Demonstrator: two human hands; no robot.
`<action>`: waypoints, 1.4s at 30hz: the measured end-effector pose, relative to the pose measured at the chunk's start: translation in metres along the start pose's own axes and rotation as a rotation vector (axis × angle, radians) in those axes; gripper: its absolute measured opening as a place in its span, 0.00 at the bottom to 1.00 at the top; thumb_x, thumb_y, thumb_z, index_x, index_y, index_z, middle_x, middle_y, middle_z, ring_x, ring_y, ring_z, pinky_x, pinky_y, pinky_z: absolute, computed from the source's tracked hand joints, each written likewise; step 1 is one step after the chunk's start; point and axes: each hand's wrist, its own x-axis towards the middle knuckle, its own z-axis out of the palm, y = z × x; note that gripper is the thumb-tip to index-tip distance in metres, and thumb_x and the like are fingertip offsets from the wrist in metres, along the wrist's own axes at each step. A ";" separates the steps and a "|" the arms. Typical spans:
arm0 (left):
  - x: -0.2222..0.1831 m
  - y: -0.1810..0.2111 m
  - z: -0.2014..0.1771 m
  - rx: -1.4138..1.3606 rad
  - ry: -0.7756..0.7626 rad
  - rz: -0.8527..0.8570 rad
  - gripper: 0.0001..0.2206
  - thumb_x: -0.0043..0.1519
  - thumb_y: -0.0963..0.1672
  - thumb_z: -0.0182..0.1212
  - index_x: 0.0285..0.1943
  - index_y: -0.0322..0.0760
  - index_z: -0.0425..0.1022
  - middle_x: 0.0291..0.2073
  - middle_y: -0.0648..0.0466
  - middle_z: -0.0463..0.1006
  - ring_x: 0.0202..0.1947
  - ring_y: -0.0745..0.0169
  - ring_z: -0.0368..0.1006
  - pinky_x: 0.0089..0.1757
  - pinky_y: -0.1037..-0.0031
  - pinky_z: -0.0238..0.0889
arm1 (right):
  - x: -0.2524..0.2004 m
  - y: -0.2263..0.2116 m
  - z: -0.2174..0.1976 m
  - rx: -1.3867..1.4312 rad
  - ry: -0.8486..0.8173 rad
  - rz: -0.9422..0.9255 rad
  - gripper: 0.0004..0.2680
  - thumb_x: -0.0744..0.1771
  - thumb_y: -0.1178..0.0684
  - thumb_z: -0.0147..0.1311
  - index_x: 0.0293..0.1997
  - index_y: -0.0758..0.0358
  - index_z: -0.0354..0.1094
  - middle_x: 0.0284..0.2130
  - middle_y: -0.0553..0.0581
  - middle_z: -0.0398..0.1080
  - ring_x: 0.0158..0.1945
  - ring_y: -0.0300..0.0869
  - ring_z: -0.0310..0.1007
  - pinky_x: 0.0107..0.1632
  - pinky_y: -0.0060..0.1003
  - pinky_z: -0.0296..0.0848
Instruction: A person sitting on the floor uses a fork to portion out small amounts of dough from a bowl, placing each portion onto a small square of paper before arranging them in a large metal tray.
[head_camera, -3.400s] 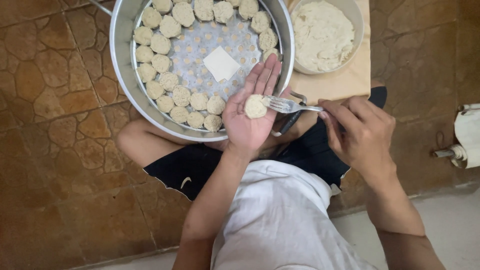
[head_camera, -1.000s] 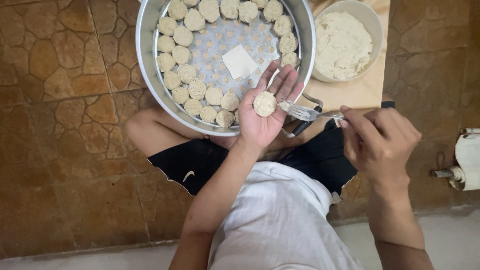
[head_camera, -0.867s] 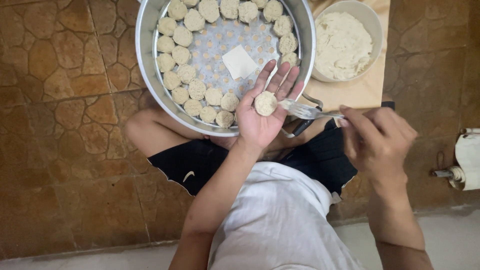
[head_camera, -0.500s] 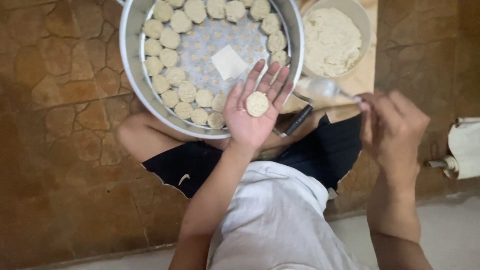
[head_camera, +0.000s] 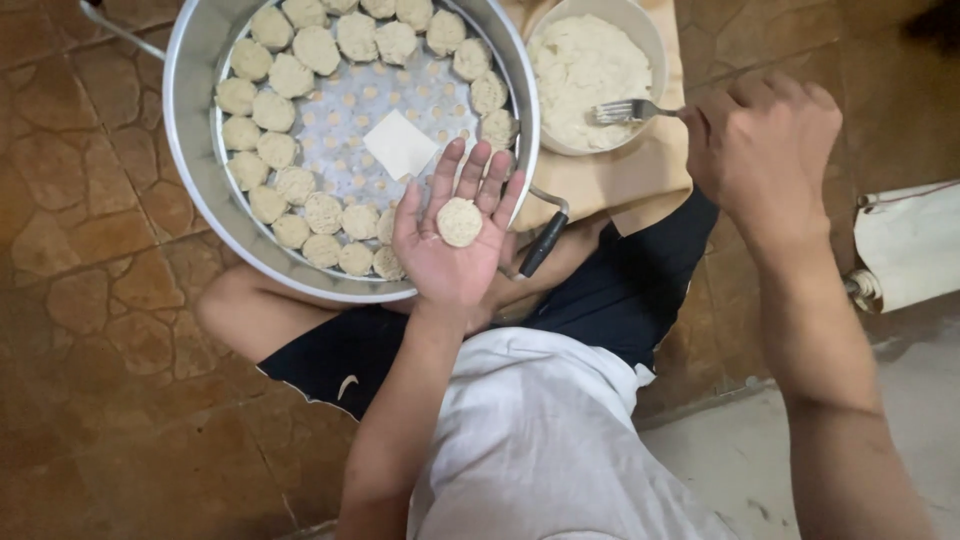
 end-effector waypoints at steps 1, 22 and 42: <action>0.001 0.000 -0.003 0.001 -0.002 -0.006 0.22 0.72 0.50 0.50 0.69 0.31 0.66 0.62 0.40 0.73 0.67 0.41 0.67 0.70 0.48 0.51 | 0.005 0.001 -0.002 -0.003 -0.001 0.006 0.11 0.72 0.45 0.63 0.29 0.41 0.70 0.23 0.41 0.64 0.29 0.37 0.63 0.30 0.31 0.52; 0.002 -0.003 -0.002 -0.007 0.075 -0.022 0.24 0.70 0.52 0.51 0.68 0.33 0.66 0.58 0.42 0.74 0.62 0.45 0.69 0.69 0.46 0.52 | 0.043 -0.015 -0.003 -0.205 -0.260 -0.072 0.06 0.56 0.52 0.48 0.17 0.40 0.55 0.15 0.39 0.44 0.25 0.33 0.48 0.34 0.32 0.49; 0.002 -0.003 -0.001 -0.021 0.057 -0.024 0.26 0.71 0.52 0.51 0.71 0.31 0.63 0.59 0.41 0.73 0.62 0.44 0.68 0.69 0.47 0.54 | 0.003 0.024 0.069 0.262 -0.460 0.099 0.23 0.79 0.29 0.58 0.26 0.46 0.74 0.12 0.46 0.57 0.21 0.40 0.59 0.32 0.40 0.57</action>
